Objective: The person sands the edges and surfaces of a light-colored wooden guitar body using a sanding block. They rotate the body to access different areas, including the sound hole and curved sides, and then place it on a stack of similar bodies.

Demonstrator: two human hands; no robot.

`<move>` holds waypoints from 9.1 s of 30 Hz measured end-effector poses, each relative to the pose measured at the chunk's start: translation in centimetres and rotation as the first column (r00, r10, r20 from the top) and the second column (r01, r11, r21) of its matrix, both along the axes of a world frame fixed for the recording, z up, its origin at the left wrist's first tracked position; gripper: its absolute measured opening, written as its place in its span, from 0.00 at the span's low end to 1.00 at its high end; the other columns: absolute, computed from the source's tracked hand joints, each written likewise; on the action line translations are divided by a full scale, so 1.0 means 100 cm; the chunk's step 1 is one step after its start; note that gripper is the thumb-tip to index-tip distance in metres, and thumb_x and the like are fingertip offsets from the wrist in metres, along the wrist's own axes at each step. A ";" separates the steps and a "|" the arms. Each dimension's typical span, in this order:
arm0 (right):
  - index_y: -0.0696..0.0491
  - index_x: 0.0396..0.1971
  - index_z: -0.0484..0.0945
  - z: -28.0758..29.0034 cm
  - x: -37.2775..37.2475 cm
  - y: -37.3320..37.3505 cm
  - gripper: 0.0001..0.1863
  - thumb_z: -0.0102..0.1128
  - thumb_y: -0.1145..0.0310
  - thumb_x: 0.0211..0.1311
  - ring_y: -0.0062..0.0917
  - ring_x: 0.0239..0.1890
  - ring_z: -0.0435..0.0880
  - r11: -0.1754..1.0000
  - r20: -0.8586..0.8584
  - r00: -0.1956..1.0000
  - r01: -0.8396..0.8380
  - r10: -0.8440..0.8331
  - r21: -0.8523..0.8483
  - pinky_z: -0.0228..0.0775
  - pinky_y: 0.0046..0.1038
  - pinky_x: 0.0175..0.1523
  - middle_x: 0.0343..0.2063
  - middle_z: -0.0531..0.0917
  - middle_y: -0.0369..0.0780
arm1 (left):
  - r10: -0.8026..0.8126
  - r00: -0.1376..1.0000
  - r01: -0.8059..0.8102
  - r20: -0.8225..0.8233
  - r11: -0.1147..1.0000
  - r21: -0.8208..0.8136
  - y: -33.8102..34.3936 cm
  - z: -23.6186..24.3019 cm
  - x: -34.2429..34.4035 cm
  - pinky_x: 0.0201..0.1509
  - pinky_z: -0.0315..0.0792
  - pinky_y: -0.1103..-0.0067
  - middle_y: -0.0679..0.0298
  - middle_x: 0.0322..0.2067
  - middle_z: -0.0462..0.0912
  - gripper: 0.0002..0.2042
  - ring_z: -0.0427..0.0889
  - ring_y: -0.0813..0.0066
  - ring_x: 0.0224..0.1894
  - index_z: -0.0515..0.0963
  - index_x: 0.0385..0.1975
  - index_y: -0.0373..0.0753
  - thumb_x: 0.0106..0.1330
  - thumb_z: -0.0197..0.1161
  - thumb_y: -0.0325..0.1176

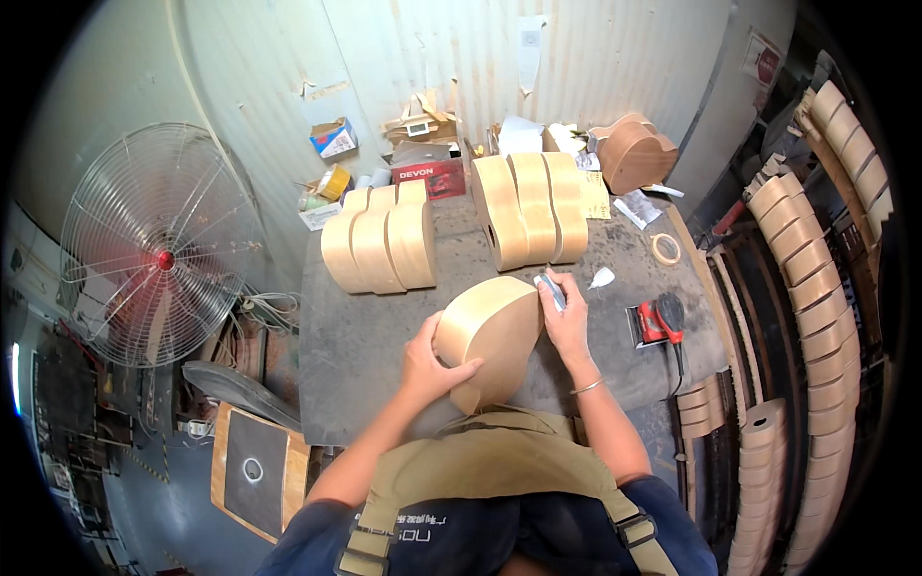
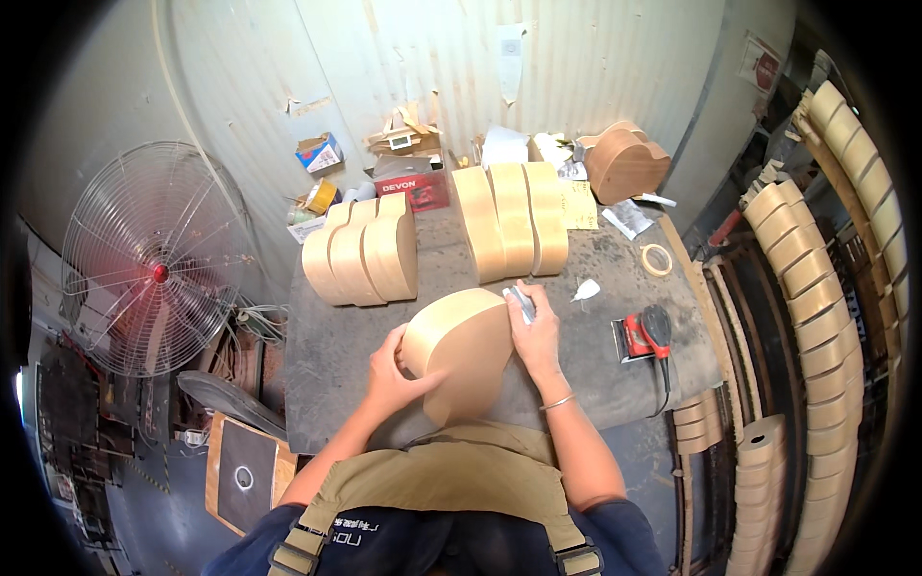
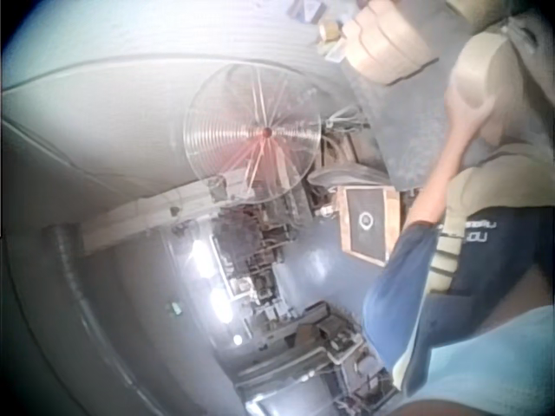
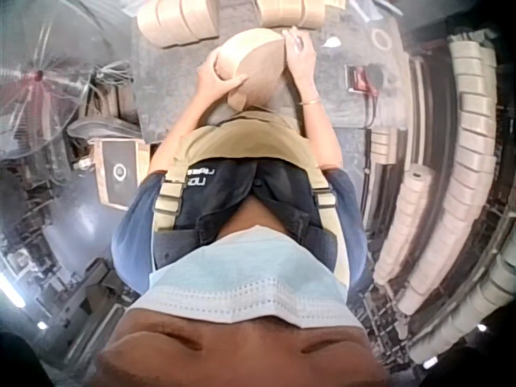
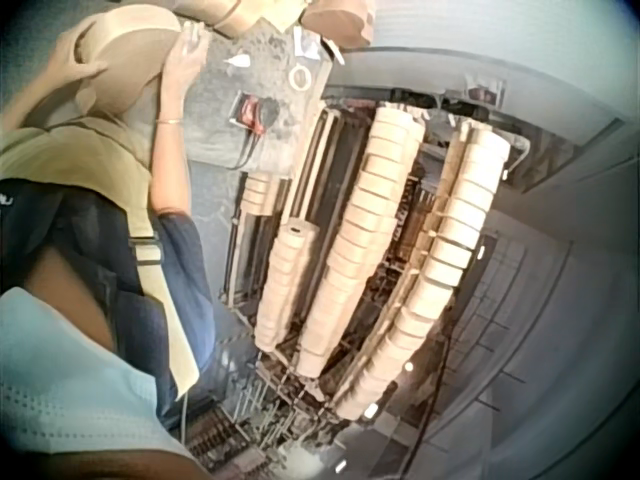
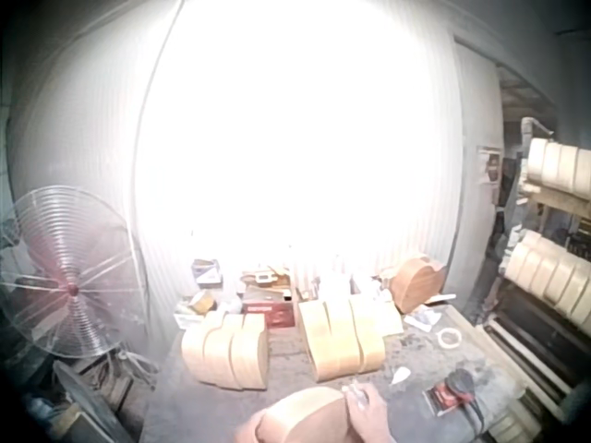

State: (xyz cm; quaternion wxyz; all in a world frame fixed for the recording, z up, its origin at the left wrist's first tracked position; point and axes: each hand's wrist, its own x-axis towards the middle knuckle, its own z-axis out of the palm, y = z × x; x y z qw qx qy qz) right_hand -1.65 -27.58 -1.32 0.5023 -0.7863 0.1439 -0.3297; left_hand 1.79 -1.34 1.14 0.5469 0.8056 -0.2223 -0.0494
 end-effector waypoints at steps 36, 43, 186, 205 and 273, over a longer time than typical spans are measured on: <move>0.57 0.56 0.80 0.036 -0.014 0.101 0.16 0.64 0.64 0.75 0.42 0.57 0.90 0.951 0.082 0.971 -0.238 0.226 0.199 0.79 0.38 0.61 0.54 0.89 0.52 | 0.252 0.958 -0.268 0.133 0.956 0.117 0.003 0.016 -0.026 0.52 0.83 0.59 0.46 0.47 0.89 0.43 0.90 0.44 0.49 0.71 0.65 0.38 0.49 0.86 0.43; 0.58 0.56 0.79 -0.040 -0.002 0.066 0.17 0.63 0.64 0.76 0.50 0.53 0.89 0.997 -0.040 0.996 -0.080 0.080 -0.001 0.81 0.41 0.57 0.53 0.88 0.53 | 0.263 0.964 -0.265 0.045 0.963 0.054 0.011 0.012 -0.024 0.57 0.81 0.64 0.49 0.51 0.87 0.41 0.89 0.56 0.52 0.71 0.66 0.35 0.53 0.84 0.40; 0.57 0.60 0.79 0.055 -0.062 0.030 0.20 0.67 0.69 0.71 0.42 0.52 0.90 0.995 0.096 0.994 -0.043 0.052 -0.093 0.82 0.37 0.56 0.54 0.88 0.51 | 0.013 0.978 -0.063 0.210 0.971 0.232 -0.070 0.038 -0.012 0.59 0.80 0.63 0.53 0.52 0.86 0.46 0.87 0.50 0.53 0.72 0.74 0.37 0.51 0.81 0.42; 0.54 0.56 0.86 0.059 -0.054 0.016 0.20 0.74 0.68 0.64 0.44 0.50 0.90 0.924 -0.021 0.993 -0.119 0.120 -0.362 0.84 0.39 0.51 0.49 0.90 0.47 | 0.003 0.935 -0.072 0.355 0.981 0.181 -0.087 0.036 -0.027 0.51 0.82 0.60 0.52 0.54 0.85 0.40 0.87 0.48 0.52 0.72 0.73 0.33 0.58 0.76 0.38; 0.52 0.64 0.77 0.001 -0.018 0.073 0.29 0.72 0.70 0.63 0.44 0.58 0.86 0.879 0.233 0.942 -0.110 0.240 -0.464 0.82 0.40 0.58 0.62 0.82 0.44 | 0.081 0.970 -0.103 0.229 0.991 0.086 -0.052 0.014 0.007 0.60 0.80 0.67 0.50 0.51 0.86 0.45 0.87 0.56 0.52 0.73 0.72 0.30 0.49 0.80 0.35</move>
